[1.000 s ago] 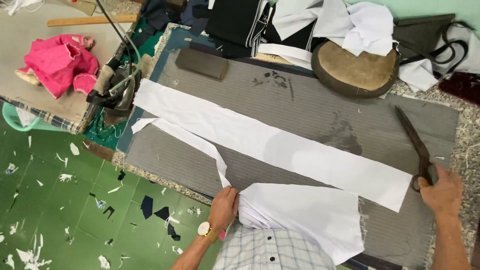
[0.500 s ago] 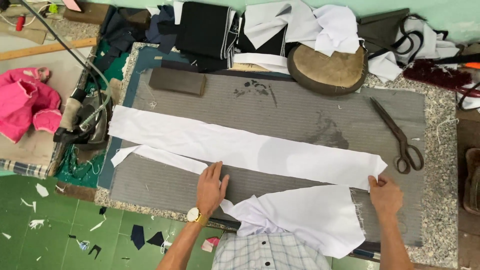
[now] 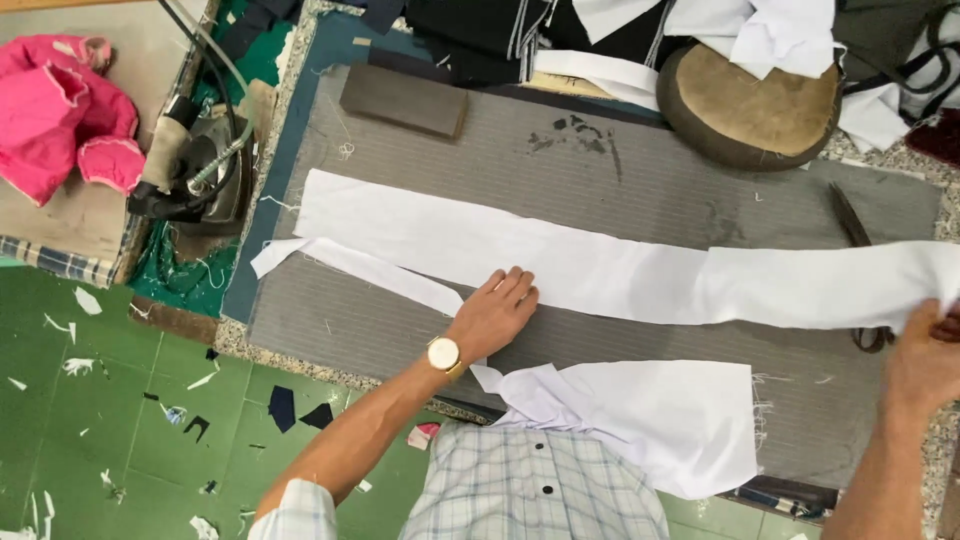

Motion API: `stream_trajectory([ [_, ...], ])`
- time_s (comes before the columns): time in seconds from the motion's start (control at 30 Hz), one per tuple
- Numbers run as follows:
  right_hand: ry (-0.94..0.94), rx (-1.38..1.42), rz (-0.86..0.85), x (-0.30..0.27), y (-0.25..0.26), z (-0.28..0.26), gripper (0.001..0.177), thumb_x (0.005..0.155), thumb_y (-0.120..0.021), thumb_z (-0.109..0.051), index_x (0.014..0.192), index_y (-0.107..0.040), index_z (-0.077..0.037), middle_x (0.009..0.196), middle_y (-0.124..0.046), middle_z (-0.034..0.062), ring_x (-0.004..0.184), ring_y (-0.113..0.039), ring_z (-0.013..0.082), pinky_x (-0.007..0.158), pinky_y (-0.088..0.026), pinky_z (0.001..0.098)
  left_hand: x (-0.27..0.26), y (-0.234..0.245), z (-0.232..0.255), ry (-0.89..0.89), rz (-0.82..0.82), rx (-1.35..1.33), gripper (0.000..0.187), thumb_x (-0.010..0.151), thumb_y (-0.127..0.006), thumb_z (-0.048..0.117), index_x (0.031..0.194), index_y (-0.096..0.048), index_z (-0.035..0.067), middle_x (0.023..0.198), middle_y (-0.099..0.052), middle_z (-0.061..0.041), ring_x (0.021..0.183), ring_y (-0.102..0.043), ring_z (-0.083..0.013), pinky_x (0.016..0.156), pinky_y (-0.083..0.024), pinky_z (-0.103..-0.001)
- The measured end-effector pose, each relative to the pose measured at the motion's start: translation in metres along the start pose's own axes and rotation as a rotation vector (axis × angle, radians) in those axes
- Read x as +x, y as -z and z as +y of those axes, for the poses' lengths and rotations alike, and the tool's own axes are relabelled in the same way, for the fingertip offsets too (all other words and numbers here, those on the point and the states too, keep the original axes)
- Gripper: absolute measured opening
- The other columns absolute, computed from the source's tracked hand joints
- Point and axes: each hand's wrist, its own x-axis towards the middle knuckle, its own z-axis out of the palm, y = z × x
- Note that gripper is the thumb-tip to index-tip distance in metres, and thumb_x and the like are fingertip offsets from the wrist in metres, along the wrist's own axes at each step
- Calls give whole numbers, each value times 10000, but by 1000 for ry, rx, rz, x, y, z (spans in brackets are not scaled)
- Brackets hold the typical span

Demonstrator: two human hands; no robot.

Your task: The person cuts a long strip from a white fabric sheet using shears, then irons the strip on a worktable. They fold the strip, discard a small piece, and iron another section before cutting a second strip.

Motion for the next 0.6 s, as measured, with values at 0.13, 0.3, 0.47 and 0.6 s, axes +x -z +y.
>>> stream_trajectory([
  [0.13,39,240,-140,5,43,-183,127,1139,-795,-34,1188,-759,77,975,-739,177,790,-683,269,710,-553,390,11,-11,0,-92,-31,83,189,1015,-522,66,1144,-651,16,1260,-601,-194,1190,-552,-328,995,-467,-417],
  [0.3,-117,287,-235,-2,28,-221,148,984,-716,-72,1104,-781,-17,899,-723,80,778,-674,185,728,-565,346,11,-20,-4,-125,-47,103,162,1002,-555,62,1123,-659,39,1277,-605,-178,1218,-556,-309,1041,-457,-416],
  [0.47,-132,259,-247,18,24,-109,161,1155,-740,-74,1146,-753,87,934,-694,137,778,-633,217,620,-523,380,-3,-34,-16,-24,-51,-46,198,990,-609,156,1135,-637,24,1300,-590,-199,1222,-553,-338,1027,-458,-450],
  [0.6,-132,-277,-61,17,21,-20,327,1019,-763,-128,1314,-782,13,1035,-819,158,850,-789,304,684,-614,429,-31,-54,-31,307,-29,-208,465,1032,-569,352,1361,-579,23,1468,-533,-264,1351,-510,-449,1104,-429,-571],
])
